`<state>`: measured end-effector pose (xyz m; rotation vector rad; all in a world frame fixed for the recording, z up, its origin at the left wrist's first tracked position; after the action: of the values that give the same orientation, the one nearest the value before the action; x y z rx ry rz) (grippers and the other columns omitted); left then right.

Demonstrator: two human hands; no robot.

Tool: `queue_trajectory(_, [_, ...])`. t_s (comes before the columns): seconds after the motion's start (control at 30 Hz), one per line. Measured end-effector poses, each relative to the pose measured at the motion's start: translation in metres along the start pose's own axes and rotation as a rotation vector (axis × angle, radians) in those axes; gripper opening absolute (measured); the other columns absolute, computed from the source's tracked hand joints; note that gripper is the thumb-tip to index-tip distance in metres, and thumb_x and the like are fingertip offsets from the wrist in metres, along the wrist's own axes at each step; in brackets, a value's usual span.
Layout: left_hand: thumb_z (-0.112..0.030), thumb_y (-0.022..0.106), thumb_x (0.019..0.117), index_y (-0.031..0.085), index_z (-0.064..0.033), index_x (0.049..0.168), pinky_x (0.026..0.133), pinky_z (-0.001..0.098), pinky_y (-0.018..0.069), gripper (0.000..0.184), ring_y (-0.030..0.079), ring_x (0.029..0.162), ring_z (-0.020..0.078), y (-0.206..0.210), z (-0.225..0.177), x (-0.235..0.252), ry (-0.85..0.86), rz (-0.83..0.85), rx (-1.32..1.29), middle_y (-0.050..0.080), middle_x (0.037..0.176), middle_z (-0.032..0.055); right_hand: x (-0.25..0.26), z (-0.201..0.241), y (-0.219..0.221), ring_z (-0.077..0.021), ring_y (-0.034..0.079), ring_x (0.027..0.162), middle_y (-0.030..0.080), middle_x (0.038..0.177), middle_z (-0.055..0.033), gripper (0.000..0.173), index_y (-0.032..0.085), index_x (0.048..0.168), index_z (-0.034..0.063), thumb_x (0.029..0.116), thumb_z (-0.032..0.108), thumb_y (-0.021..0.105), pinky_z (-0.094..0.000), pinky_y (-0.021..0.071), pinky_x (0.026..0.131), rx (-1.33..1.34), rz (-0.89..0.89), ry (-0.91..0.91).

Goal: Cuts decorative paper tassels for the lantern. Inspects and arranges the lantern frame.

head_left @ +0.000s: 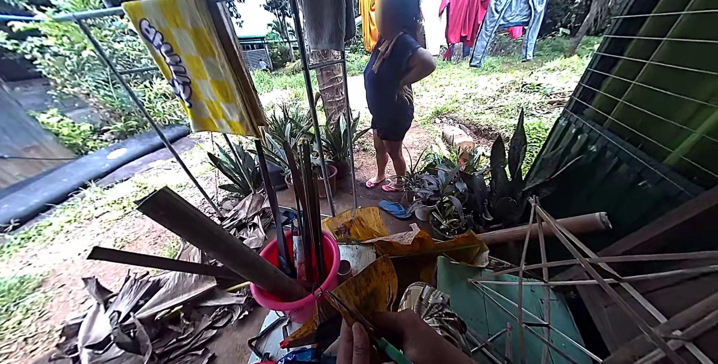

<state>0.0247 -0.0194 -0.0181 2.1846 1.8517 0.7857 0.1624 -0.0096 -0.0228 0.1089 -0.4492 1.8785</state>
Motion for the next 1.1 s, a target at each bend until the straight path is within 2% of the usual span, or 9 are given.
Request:
queue_trajectory(0.13, [-0.010,0.025,0.1100,0.041,0.0041,0.133,0.098,0.0223,0.0536,0.032,0.065,0.105,-0.0016,-0.004,0.002,-0.002,-0.011,-0.023,0.002,0.068,0.113,-0.0041,0.000,0.002,0.001,-0.0016,0.058,0.066,0.061,0.073,0.0008,0.061,0.066,0.100,0.0037,0.0834,0.061,0.075,-0.0221,0.0487,0.061,0.013,0.028,0.040])
queue_trajectory(0.2, [-0.010,0.026,0.1098,0.022,0.0108,0.147,0.103,0.0226,0.0500,0.043,0.060,0.115,-0.0008,-0.007,0.006,-0.001,0.006,-0.028,-0.007,0.058,0.128,0.0029,0.000,0.000,0.001,-0.0025,0.056,0.064,0.060,0.071,0.0005,0.062,0.065,0.099,0.0038,0.0830,0.063,0.075,-0.0227,0.0471,0.058,0.006,0.039,0.049])
queue_trajectory(0.23, [-0.009,0.029,0.1087,0.019,0.0094,0.147,0.102,0.0221,0.0504,0.044,0.059,0.115,-0.0008,-0.009,0.010,0.000,0.021,-0.051,-0.012,0.055,0.128,0.0033,0.001,0.000,0.000,-0.0029,0.055,0.062,0.058,0.070,0.0005,0.063,0.064,0.098,0.0037,0.0829,0.064,0.074,-0.0228,0.0459,0.057,0.002,0.044,0.048])
queue_trajectory(0.33, [-0.004,0.037,0.1043,0.040,-0.0104,0.113,0.078,0.0187,0.0570,0.011,0.065,0.084,-0.0020,-0.006,0.015,0.003,0.060,-0.189,-0.102,0.063,0.093,-0.0081,0.002,0.003,-0.001,-0.0041,0.052,0.060,0.055,0.069,-0.0002,0.066,0.063,0.098,0.0032,0.0828,0.067,0.072,-0.0231,0.0439,0.055,-0.057,0.040,0.027])
queue_trajectory(0.4, [-0.004,0.034,0.1059,0.046,-0.0131,0.104,0.073,0.0193,0.0583,0.014,0.067,0.077,0.0000,-0.005,0.013,0.004,0.056,-0.183,-0.151,0.065,0.083,-0.0078,0.003,0.005,-0.003,-0.0058,0.054,0.062,0.058,0.071,-0.0027,0.069,0.064,0.104,0.0017,0.0822,0.067,0.073,-0.0245,0.0460,0.056,-0.106,0.033,0.015])
queue_trajectory(0.47, [-0.006,0.032,0.1066,0.048,-0.0134,0.102,0.074,0.0201,0.0590,0.019,0.068,0.078,0.0005,-0.007,0.011,0.005,0.057,-0.170,-0.132,0.067,0.083,-0.0073,0.004,0.008,-0.005,-0.0058,0.056,0.063,0.061,0.074,-0.0032,0.075,0.062,0.118,0.0016,0.0807,0.065,0.075,-0.0248,0.0488,0.058,-0.104,0.048,0.042])
queue_trajectory(0.53, [-0.008,0.033,0.1069,0.051,-0.0139,0.102,0.075,0.0202,0.0586,0.020,0.067,0.078,0.0004,-0.008,0.010,0.010,0.082,-0.174,-0.116,0.066,0.084,-0.0075,0.005,0.008,-0.008,-0.0049,0.054,0.062,0.059,0.074,-0.0008,0.078,0.058,0.122,0.0034,0.0794,0.066,0.076,-0.0237,0.0477,0.057,-0.083,0.065,0.068])
queue_trajectory(0.83, [-0.013,0.044,0.1079,0.057,-0.0124,0.105,0.081,0.0218,0.0582,0.013,0.066,0.086,0.0031,0.006,0.008,0.022,0.169,-0.181,-0.143,0.066,0.092,-0.0028,0.008,0.009,-0.008,-0.0050,0.064,0.071,0.066,0.083,-0.0004,0.074,0.054,0.121,0.0057,0.0802,0.063,0.077,-0.0239,0.0559,0.063,0.106,0.029,0.056])
queue_trajectory(1.1, [-0.018,0.050,0.1073,0.058,-0.0153,0.106,0.078,0.0182,0.0568,0.009,0.066,0.084,0.0000,0.012,0.011,0.016,0.172,-0.156,-0.157,0.067,0.091,-0.0058,0.007,0.013,-0.006,-0.0039,0.063,0.071,0.065,0.083,0.0005,0.076,0.055,0.120,0.0054,0.0786,0.065,0.078,-0.0227,0.0550,0.063,0.073,-0.040,0.037])
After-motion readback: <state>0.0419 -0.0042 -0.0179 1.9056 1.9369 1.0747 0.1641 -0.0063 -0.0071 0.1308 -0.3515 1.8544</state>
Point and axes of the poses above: each hand's wrist, its own x-axis towards the middle knuckle, its own y-axis out of the palm, z = x × y, the point moved 1 cm from there along x, towards the middle knuckle
